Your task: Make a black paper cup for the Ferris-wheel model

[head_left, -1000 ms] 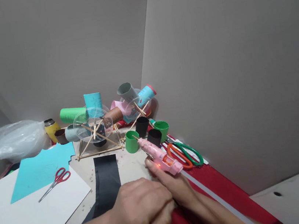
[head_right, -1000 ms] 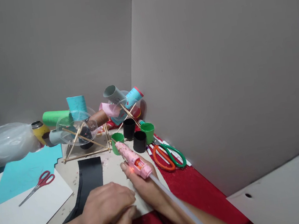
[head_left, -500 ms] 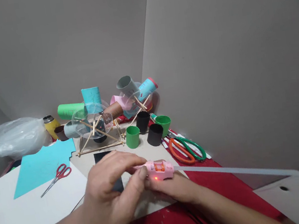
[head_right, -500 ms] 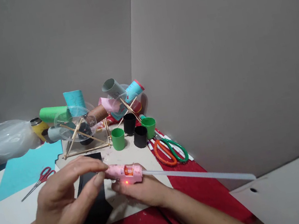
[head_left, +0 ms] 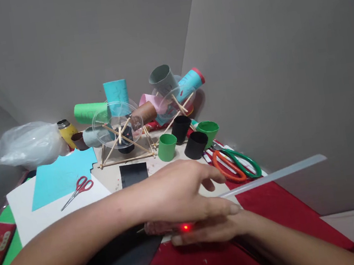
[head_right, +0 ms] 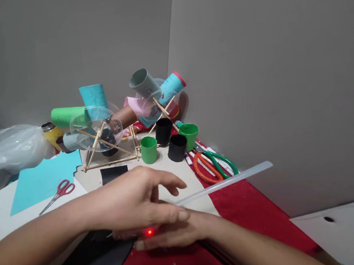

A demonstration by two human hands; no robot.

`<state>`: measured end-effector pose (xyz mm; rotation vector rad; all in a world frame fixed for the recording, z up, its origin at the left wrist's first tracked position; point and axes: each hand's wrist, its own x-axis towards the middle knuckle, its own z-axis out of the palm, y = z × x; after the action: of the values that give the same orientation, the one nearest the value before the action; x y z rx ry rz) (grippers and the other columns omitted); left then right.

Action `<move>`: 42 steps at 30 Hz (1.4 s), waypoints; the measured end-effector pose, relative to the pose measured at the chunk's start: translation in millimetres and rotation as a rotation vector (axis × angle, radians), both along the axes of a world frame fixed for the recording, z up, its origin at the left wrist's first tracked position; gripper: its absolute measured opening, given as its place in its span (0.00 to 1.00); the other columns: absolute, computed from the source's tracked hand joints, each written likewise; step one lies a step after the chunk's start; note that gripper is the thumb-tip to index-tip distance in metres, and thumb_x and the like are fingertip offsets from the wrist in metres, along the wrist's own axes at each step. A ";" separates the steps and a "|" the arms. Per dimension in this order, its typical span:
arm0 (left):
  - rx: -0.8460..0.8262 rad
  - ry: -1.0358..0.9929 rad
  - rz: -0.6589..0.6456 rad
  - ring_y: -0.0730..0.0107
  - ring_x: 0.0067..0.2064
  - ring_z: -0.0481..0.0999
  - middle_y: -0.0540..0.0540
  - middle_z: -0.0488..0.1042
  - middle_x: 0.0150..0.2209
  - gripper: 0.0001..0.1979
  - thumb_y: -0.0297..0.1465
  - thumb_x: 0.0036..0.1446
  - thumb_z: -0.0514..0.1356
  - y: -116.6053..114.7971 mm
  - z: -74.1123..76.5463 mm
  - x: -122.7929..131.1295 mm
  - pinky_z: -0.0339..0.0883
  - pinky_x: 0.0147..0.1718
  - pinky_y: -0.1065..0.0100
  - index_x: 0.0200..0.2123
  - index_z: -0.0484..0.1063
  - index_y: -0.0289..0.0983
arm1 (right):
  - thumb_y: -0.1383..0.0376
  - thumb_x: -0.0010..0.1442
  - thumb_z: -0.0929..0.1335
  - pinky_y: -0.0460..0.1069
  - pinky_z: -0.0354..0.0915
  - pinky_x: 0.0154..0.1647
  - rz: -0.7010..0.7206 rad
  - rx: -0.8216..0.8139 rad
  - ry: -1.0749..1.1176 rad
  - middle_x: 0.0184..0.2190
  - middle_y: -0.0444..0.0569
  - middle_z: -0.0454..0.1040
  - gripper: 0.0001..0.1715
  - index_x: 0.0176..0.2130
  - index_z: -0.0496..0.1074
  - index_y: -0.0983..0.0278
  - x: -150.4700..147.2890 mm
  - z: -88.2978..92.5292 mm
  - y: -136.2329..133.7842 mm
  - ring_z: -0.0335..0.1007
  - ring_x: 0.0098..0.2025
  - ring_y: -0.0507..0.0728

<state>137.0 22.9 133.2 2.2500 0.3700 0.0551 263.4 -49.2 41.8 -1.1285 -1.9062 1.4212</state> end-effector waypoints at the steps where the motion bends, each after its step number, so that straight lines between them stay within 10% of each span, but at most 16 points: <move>1: -0.026 0.037 -0.062 0.72 0.29 0.75 0.43 0.79 0.42 0.23 0.39 0.53 0.67 4.4 -1.8 6.4 0.64 0.28 0.72 0.49 0.75 0.32 | 0.58 0.59 0.70 0.50 0.66 0.55 0.054 -0.024 -0.019 0.47 0.45 0.78 0.18 0.49 0.78 0.56 -0.2 1.8 0.1 0.72 0.52 0.60; 6: -0.387 0.116 -0.212 0.78 0.25 0.70 0.53 0.72 0.25 0.04 0.29 0.58 0.63 19.9 -19.4 16.6 0.60 0.25 0.75 0.33 0.73 0.34 | 0.55 0.59 0.69 0.47 0.69 0.46 0.128 -0.178 -0.223 0.42 0.45 0.79 0.22 0.51 0.77 0.58 -3.6 3.1 2.5 0.74 0.44 0.58; 10: -0.575 0.041 -0.223 0.80 0.25 0.67 0.55 0.68 0.23 0.08 0.27 0.58 0.62 25.4 -25.9 8.7 0.60 0.25 0.77 0.29 0.66 0.35 | 0.59 0.60 0.68 0.45 0.69 0.40 0.165 -0.159 -0.239 0.38 0.43 0.78 0.19 0.51 0.77 0.58 -7.1 5.4 5.0 0.73 0.39 0.55; 16: -0.631 -0.014 -0.232 0.80 0.27 0.67 0.54 0.68 0.25 0.09 0.30 0.57 0.63 29.3 -27.5 5.2 0.60 0.27 0.77 0.29 0.66 0.35 | 0.67 0.63 0.65 0.47 0.62 0.57 0.301 -0.054 -0.044 0.48 0.46 0.77 0.22 0.55 0.74 0.60 -9.3 14.5 7.2 0.69 0.53 0.56; 28: -0.641 -0.040 -0.194 0.79 0.27 0.67 0.53 0.69 0.25 0.05 0.27 0.57 0.62 24.6 -26.2 1.9 0.62 0.28 0.76 0.30 0.68 0.35 | 0.68 0.58 0.67 0.47 0.65 0.51 0.187 -0.169 0.183 0.44 0.42 0.78 0.22 0.50 0.78 0.55 -9.0 9.3 2.3 0.71 0.49 0.56; 35: -0.469 -0.353 0.258 0.74 0.35 0.73 0.45 0.76 0.38 0.08 0.30 0.58 0.61 32.4 -13.8 -33.7 0.69 0.37 0.71 0.41 0.72 0.34 | 0.51 0.58 0.70 0.42 0.57 0.20 -0.048 -0.403 0.187 0.21 0.39 0.67 0.26 0.53 0.76 0.58 13.6 -0.3 -8.6 0.58 0.21 0.49; 42: -0.127 -0.012 0.502 0.73 0.34 0.74 0.48 0.77 0.35 0.12 0.27 0.57 0.58 25.3 -37.6 -139.8 0.68 0.36 0.73 0.45 0.74 0.37 | 0.42 0.55 0.70 0.42 0.49 0.17 -0.115 -0.489 0.216 0.22 0.40 0.63 0.41 0.59 0.68 0.63 19.0 -15.9 -14.8 0.53 0.20 0.47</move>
<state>-2.8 48.2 95.7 1.9826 0.8982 0.2977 282.4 -64.1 25.9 -1.2119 -1.3581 1.9150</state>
